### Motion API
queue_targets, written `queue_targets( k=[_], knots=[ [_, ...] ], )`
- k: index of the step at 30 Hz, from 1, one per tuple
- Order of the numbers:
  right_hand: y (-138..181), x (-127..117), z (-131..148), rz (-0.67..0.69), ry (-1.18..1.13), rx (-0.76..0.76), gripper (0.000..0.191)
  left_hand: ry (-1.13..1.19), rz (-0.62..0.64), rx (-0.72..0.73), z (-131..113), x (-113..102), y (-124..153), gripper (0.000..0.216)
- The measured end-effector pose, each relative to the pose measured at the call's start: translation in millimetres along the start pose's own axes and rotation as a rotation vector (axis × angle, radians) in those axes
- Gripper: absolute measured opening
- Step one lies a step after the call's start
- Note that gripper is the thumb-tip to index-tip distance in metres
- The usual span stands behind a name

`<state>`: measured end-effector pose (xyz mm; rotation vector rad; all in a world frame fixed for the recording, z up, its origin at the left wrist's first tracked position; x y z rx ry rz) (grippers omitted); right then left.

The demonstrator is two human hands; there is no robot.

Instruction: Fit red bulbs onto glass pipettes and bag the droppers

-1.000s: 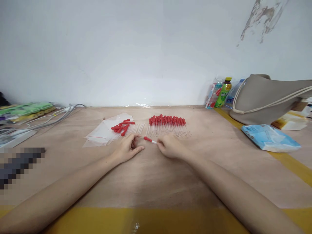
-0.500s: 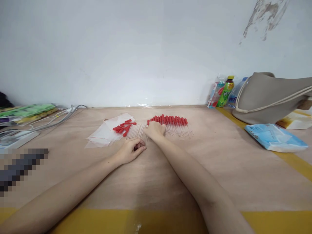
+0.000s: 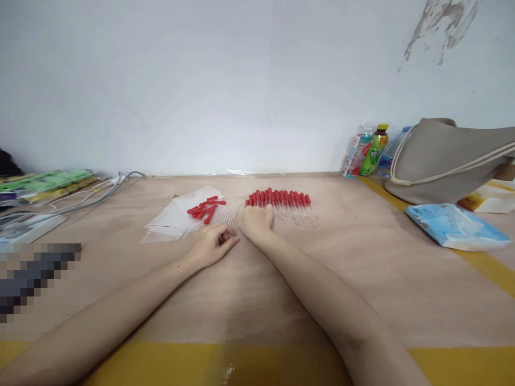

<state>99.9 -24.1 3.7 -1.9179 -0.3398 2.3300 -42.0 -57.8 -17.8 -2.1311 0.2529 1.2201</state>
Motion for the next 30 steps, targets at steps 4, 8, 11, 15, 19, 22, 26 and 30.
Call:
queue_targets(
  k=[4, 8, 11, 15, 19, 22, 26, 30],
  knots=[
    [13, 1, -5, 0.011, 0.018, -0.034, 0.03, -0.29, -0.215, -0.158, 24, -20, -4, 0.014],
    [17, 3, -8, 0.018, 0.025, -0.046, 0.028, -0.465, -0.217, -0.325, 46, -33, -7, 0.021],
    [18, 4, -9, 0.016, 0.022, -0.054, 0.024, -0.482, -0.152, -0.395, 54, -33, -7, 0.026],
    [26, 3, -13, 0.004, -0.041, -0.078, 0.019, -0.458, -0.128, -0.398, 56, -31, -7, 0.024],
    [44, 0, -30, 0.007, -0.159, -0.13, 0.015, -0.489, -0.24, -0.311, 47, -33, -6, 0.02],
    [57, -2, -52, 0.017, -0.309, -0.227, 0.013, -0.394, -0.25, -0.125, 25, -30, -4, 0.018],
    [67, -3, -81, -0.089, -0.424, -0.379, 0.012, -0.165, -0.095, 0.035, -7, -14, 1, 0.012],
    [66, 0, -89, -0.156, -0.502, -0.374, 0.023, -0.035, -0.017, 0.008, -17, 0, 6, 0.005]
  ],
)
Point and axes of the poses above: each hand's wrist, its own y-axis away from the middle knuckle, its own x-axis out of the palm, z = x × y, the point moved 1 cm from there along -y, towards the middle knuckle, and after that the axes turned 1 degree about -y, right-handed, at the moved point
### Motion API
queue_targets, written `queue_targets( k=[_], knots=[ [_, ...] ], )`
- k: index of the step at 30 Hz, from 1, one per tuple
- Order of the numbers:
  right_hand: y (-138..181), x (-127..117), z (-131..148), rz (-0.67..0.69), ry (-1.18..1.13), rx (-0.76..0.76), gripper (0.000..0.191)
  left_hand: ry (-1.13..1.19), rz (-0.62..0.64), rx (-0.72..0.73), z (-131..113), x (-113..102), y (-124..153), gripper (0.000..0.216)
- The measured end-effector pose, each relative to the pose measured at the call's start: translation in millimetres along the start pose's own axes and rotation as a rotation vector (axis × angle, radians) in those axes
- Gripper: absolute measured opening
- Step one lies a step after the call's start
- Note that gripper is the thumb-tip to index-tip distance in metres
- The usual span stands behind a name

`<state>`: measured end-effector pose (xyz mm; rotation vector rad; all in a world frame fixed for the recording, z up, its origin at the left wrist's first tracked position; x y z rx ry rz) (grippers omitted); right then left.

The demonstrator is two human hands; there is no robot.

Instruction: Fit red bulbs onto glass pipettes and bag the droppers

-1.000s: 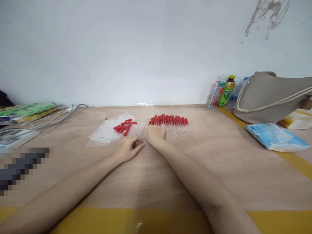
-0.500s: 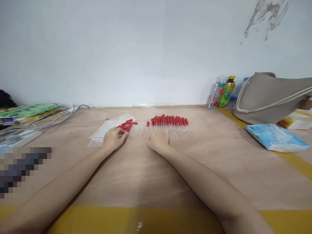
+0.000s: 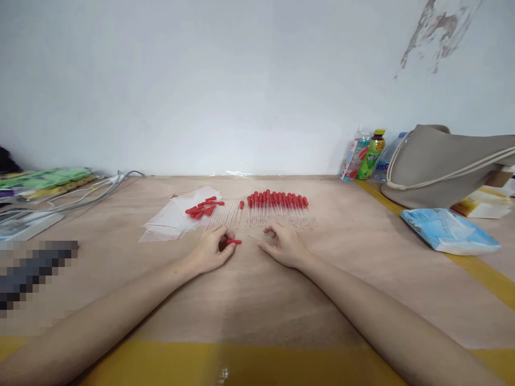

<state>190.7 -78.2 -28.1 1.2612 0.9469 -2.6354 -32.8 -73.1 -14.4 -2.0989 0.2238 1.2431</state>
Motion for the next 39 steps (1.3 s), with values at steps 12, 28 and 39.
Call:
queue_targets(
  k=[12, 28, 39],
  knots=[
    [-2, 8, 4, -0.002, -0.089, 0.077, 0.009, 0.15, -0.014, -0.03, 2, 3, -2, 0.014],
    [0, 9, 15, 0.052, -0.14, -0.082, 0.017, 0.318, 0.017, -0.05, -2, 6, -3, 0.02],
    [-1, 1, 14, 0.04, 0.168, -0.289, 0.022, 0.352, 0.018, 0.12, -7, 3, 0, 0.02]
  ],
)
Point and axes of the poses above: each hand's wrist, its own y-axis away from the middle knuckle, its own x-axis out of the palm, z = x × y, the point moved 1 cm from there along -y, towards the middle knuckle, and after that the axes turned 1 degree about -y, right-handed, at the moved point
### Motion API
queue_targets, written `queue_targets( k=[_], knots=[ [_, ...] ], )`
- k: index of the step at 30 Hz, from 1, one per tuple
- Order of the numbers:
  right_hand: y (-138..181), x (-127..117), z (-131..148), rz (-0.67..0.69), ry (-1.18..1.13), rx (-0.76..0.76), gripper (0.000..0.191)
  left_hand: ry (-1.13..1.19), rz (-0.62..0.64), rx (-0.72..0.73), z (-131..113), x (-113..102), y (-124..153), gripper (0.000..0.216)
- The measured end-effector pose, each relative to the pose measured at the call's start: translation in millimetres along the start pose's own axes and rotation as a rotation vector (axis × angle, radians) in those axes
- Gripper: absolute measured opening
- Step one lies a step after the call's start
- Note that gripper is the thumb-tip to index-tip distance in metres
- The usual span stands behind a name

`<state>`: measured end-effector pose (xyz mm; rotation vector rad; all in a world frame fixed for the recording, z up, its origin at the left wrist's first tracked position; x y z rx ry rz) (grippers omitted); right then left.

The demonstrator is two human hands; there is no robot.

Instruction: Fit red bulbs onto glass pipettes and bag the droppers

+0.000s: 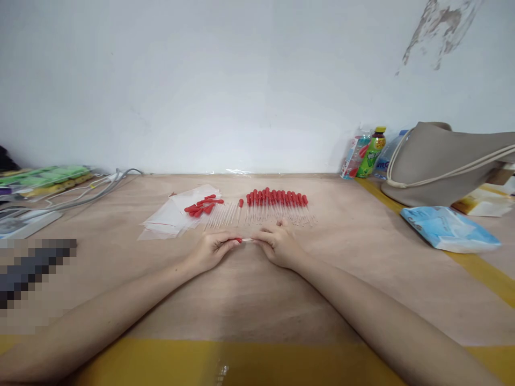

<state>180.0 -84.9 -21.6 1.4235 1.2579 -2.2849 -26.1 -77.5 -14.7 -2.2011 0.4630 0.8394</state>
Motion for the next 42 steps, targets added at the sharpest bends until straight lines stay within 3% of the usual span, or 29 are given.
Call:
queue_targets(
  k=[7, 14, 33, 36, 42],
  knots=[
    [2, 0, 5, -0.062, 0.186, -0.091, 0.022, -0.079, 0.053, -0.008, 0, 2, 0, 0.022],
    [0, 5, 4, -0.051, 0.168, -0.171, 0.023, -0.165, 0.0, 0.153, 4, 0, -3, 0.023],
    [-10, 11, 16, -0.011, 0.039, -0.064, 0.028, -0.306, -0.012, 0.384, 14, 3, -5, 0.017],
    [-10, 12, 15, -0.006, 0.011, -0.027, 0.026, -0.349, -0.03, 0.365, 17, 1, -7, 0.017],
    [-7, 8, 14, -0.041, 0.09, -0.066, 0.019, -0.45, 0.005, 0.193, 22, -9, -5, 0.027]
  ],
)
Point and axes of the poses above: each hand's wrist, its own y-axis away from the middle knuckle, its own x-axis out of the palm, z = x × y, the point moved 1 cm from there along -y, towards the middle knuckle, and after that the axes turned 1 degree about -y, right-handed, at the moved point
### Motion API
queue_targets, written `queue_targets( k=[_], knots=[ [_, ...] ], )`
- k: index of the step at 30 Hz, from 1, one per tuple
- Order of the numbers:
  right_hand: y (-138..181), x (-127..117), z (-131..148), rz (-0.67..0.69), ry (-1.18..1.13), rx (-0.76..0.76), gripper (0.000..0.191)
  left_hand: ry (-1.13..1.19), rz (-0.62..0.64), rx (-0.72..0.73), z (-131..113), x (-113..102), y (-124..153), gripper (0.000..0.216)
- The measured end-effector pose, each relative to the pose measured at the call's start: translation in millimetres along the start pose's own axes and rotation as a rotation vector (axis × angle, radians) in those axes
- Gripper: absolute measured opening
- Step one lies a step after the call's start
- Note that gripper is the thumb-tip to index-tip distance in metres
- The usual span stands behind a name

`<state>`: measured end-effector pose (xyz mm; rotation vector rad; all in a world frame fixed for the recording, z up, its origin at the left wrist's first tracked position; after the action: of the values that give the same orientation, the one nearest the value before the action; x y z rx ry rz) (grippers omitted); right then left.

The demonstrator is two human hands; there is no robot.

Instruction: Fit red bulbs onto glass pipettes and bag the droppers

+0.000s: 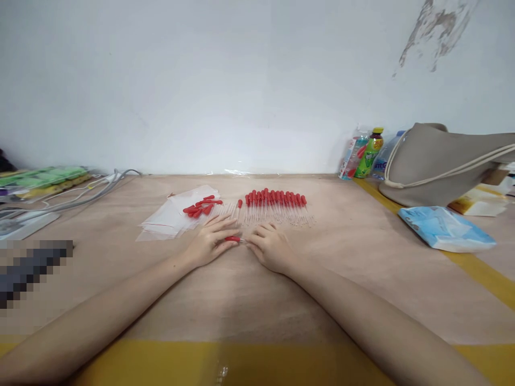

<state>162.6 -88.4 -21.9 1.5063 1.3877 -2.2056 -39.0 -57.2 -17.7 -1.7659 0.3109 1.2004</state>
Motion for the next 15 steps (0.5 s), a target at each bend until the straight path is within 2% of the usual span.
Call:
queue_targets(
  k=[3, 5, 10, 13, 15],
  knots=[
    [1, -5, -3, -0.049, 0.136, 0.038, 0.02, 0.019, 0.068, -0.089, 2, -1, 4, 0.037],
    [-2, -8, -9, -0.077, 0.198, 0.115, 0.021, 0.046, 0.11, -0.156, 2, 0, 5, 0.042],
    [-28, -5, -26, -0.089, 0.18, 0.5, 0.02, 0.064, 0.16, -0.219, 3, 2, 5, 0.043],
    [-54, 10, -30, -0.017, 0.095, 0.706, 0.021, 0.052, 0.175, -0.196, 2, 2, 5, 0.039],
    [-71, 23, -28, 0.017, 0.063, 0.792, 0.021, 0.041, 0.181, -0.182, 2, 2, 5, 0.038]
  ],
)
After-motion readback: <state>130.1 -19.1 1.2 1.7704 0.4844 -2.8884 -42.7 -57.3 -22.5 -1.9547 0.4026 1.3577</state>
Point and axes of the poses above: each hand's wrist, its own y-axis away from the middle knuckle, its own x-axis out of the palm, z = x × y, the point moved 1 cm from there along -y, towards the middle knuckle, and after that the axes turned 1 degree about -y, right-handed, at the moved point
